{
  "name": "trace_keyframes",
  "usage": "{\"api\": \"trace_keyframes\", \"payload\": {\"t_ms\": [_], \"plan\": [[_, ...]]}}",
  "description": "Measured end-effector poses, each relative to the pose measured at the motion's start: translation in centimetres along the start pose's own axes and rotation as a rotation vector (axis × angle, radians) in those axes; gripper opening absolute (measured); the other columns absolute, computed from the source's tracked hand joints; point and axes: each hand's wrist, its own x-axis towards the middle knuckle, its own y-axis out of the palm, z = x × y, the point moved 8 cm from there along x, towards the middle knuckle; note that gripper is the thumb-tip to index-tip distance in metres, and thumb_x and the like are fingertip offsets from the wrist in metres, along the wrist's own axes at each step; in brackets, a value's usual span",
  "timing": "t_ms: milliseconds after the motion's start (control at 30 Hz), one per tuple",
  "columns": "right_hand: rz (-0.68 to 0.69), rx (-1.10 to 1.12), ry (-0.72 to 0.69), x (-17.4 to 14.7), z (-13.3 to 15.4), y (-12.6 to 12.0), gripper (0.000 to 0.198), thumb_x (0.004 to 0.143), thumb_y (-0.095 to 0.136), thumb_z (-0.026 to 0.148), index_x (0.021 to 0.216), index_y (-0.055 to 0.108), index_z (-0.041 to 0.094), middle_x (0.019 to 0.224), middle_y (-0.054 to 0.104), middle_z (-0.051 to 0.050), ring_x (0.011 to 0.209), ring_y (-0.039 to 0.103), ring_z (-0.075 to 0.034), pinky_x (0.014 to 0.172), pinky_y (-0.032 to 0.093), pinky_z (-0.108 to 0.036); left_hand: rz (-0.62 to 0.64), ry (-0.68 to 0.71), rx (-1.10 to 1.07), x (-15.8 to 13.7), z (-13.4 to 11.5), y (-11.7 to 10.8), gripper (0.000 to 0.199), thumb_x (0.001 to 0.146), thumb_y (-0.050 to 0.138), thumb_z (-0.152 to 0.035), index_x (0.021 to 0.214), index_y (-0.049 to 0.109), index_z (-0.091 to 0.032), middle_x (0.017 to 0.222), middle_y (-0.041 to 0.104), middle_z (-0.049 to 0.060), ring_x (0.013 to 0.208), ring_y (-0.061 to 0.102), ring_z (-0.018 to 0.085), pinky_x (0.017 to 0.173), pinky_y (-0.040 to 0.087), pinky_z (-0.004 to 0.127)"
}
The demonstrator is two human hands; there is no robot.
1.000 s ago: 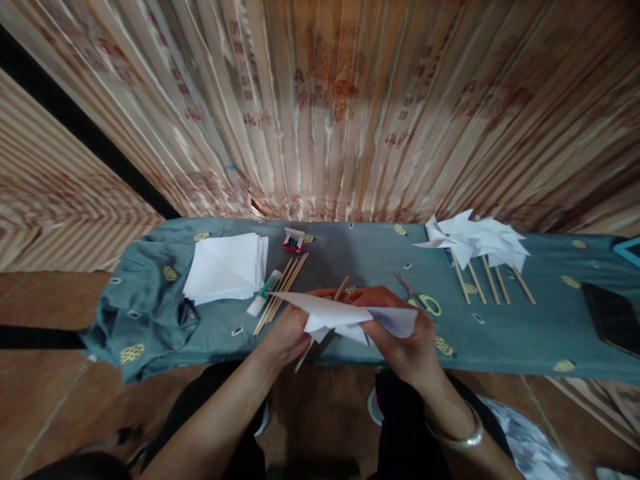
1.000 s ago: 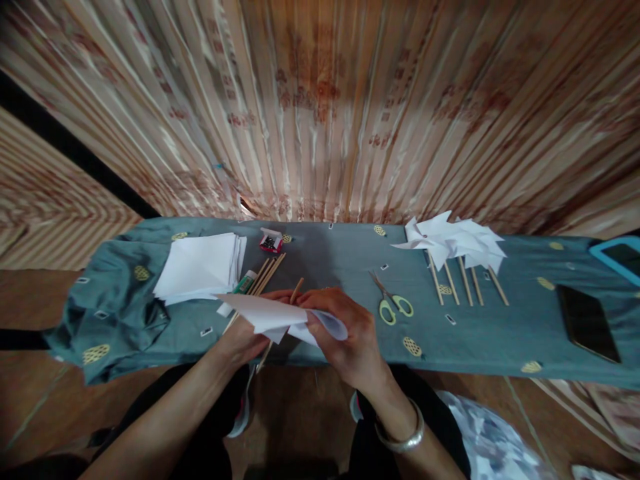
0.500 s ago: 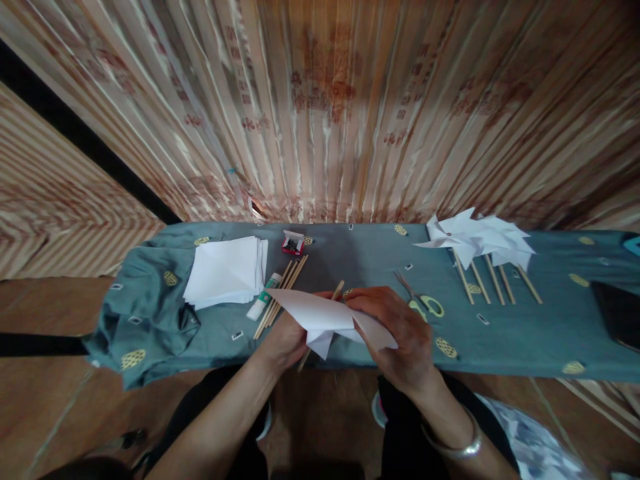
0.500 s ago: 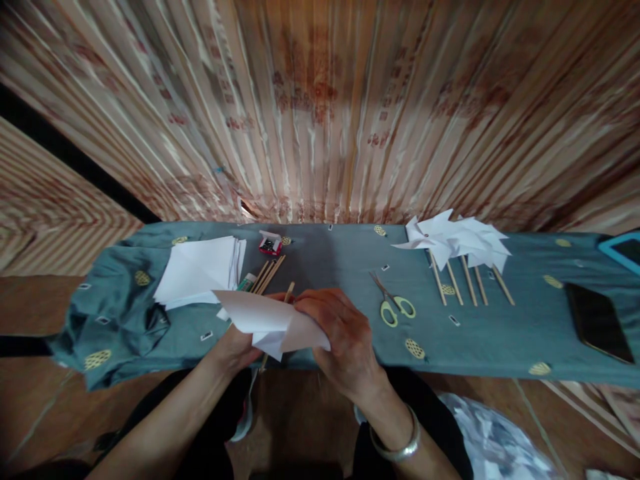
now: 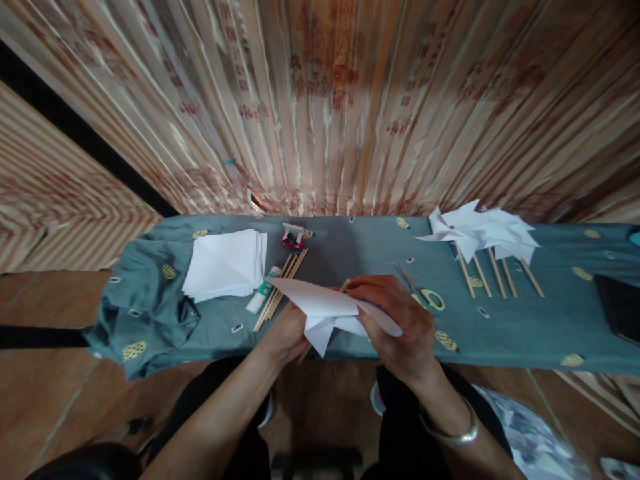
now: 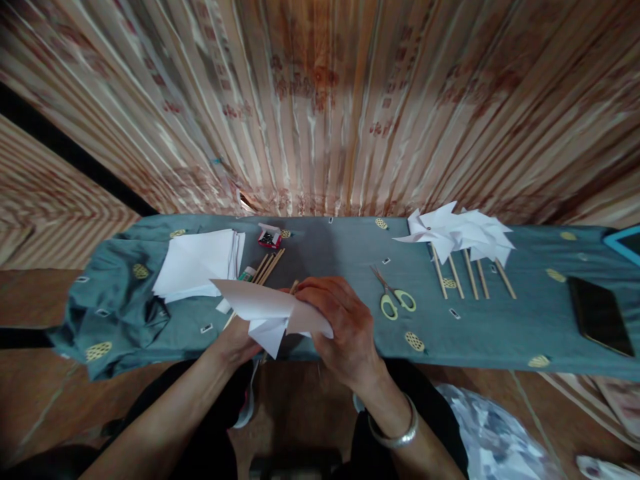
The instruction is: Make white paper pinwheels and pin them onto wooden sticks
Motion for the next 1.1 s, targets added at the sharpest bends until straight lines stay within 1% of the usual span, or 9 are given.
{"api": "trace_keyframes", "payload": {"t_ms": [133,267,400,533,667,800,900,1000,1100], "plan": [[0.009,0.001,0.001,-0.1,0.0,0.1,0.029,0.086,0.055,0.009,0.108,0.067,0.023,0.103,0.074,-0.007,0.097,0.07,-0.022,0.084,0.058,-0.04,0.011,-0.006,0.008,0.0,0.1,0.0,0.034,0.046,0.092,-0.02,0.074,0.073,-0.015,0.065,0.071,0.003,0.082,0.072,0.026,0.077,0.057,0.031],[0.007,-0.004,-0.009,-0.1,0.2,0.2,0.026,0.087,0.056,0.009,0.107,0.067,0.022,0.101,0.074,-0.008,0.097,0.07,-0.022,0.083,0.058,-0.039,0.017,-0.017,0.015,-0.1,-0.1,0.3,0.036,0.046,0.093,-0.026,0.074,0.075,-0.013,0.064,0.072,0.004,0.073,0.071,0.022,0.068,0.055,0.025],[0.013,-0.016,0.005,-0.1,0.0,0.4,0.024,0.088,0.056,0.011,0.106,0.066,0.023,0.1,0.074,-0.007,0.095,0.07,-0.021,0.083,0.058,-0.039,0.007,-0.008,-0.037,-0.2,-0.5,0.7,0.035,0.045,0.094,-0.024,0.073,0.076,-0.013,0.065,0.073,0.002,0.063,0.068,0.016,0.062,0.053,0.021],[-0.003,0.013,0.034,-0.1,-0.2,0.3,0.02,0.09,0.056,0.013,0.104,0.066,0.022,0.1,0.074,-0.007,0.096,0.069,-0.021,0.084,0.057,-0.038,0.008,0.004,-0.109,-0.2,-0.6,1.0,0.035,0.04,0.096,-0.019,0.069,0.075,-0.015,0.065,0.074,-0.001,0.055,0.065,0.012,0.059,0.053,0.019],[0.0,0.034,0.05,-0.2,-0.3,0.5,0.021,0.089,0.056,0.011,0.104,0.066,0.021,0.1,0.073,-0.007,0.095,0.069,-0.02,0.085,0.056,-0.036,0.002,0.019,-0.108,-0.1,-0.4,0.4,0.036,0.041,0.096,-0.018,0.07,0.075,-0.014,0.066,0.074,-0.002,0.057,0.066,0.012,0.061,0.053,0.018],[0.013,0.047,0.041,-0.2,-0.2,0.6,0.022,0.088,0.056,0.01,0.105,0.066,0.02,0.102,0.073,-0.008,0.097,0.068,-0.02,0.086,0.055,-0.036,-0.018,0.036,-0.063,-0.2,-0.4,-0.4,0.034,0.046,0.095,-0.018,0.074,0.076,-0.014,0.068,0.074,0.0,0.064,0.068,0.015,0.066,0.053,0.023],[0.02,0.048,0.043,-0.1,0.0,0.6,0.019,0.09,0.056,0.012,0.104,0.066,0.02,0.1,0.073,-0.008,0.096,0.068,-0.02,0.085,0.055,-0.036,-0.026,0.035,-0.054,-0.2,-0.5,-0.4,0.035,0.042,0.096,-0.017,0.071,0.077,-0.014,0.069,0.075,0.001,0.063,0.066,0.014,0.063,0.051,0.022],[0.026,0.049,0.063,0.0,0.0,0.6,0.017,0.09,0.056,0.013,0.102,0.066,0.02,0.099,0.073,-0.008,0.094,0.068,-0.019,0.083,0.056,-0.036,-0.021,0.012,-0.063,-0.2,-0.5,0.0,0.036,0.037,0.097,-0.018,0.066,0.076,-0.014,0.064,0.073,0.001,0.057,0.063,0.012,0.057,0.048,0.02],[0.025,0.052,0.085,0.0,-0.1,0.7,0.015,0.091,0.056,0.014,0.1,0.066,0.02,0.097,0.073,-0.008,0.092,0.068,-0.02,0.082,0.056,-0.037,-0.018,0.017,-0.041,-0.1,-0.5,0.1,0.035,0.038,0.096,-0.02,0.065,0.075,-0.013,0.062,0.071,0.0,0.057,0.062,0.013,0.058,0.048,0.021]]}}
